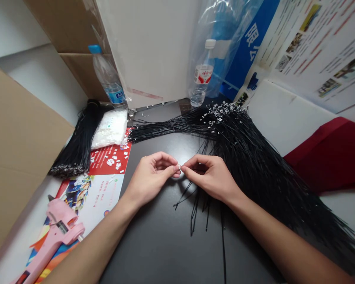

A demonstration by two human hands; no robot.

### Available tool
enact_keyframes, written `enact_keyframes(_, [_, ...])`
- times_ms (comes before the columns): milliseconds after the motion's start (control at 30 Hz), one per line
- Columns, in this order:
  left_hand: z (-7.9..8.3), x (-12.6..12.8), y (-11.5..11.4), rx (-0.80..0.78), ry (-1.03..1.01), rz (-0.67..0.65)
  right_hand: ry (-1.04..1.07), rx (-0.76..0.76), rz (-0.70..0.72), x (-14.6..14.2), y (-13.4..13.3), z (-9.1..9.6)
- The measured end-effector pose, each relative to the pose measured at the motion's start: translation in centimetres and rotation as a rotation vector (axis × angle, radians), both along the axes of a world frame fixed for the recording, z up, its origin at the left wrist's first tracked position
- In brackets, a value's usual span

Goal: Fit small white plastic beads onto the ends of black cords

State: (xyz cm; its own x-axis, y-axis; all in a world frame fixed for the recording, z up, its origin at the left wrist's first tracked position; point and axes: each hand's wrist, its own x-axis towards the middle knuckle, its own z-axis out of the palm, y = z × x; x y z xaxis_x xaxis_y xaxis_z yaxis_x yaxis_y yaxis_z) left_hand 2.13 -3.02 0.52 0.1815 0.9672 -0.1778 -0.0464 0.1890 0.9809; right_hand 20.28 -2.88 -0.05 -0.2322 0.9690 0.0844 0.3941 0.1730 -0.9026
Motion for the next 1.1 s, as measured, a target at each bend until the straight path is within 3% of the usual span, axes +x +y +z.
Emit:
enact_keyframes(433, [0.06, 0.91, -0.62, 0.073, 0.071, 0.073, -0.032, 0.010, -0.046, -0.69, -0.62, 0.55])
enact_keyframes(1100, [-0.36, 0.68, -0.36, 0.042, -0.033, 0.081, 0.037, -0.006, -0.030, -0.88, -0.26, 0.17])
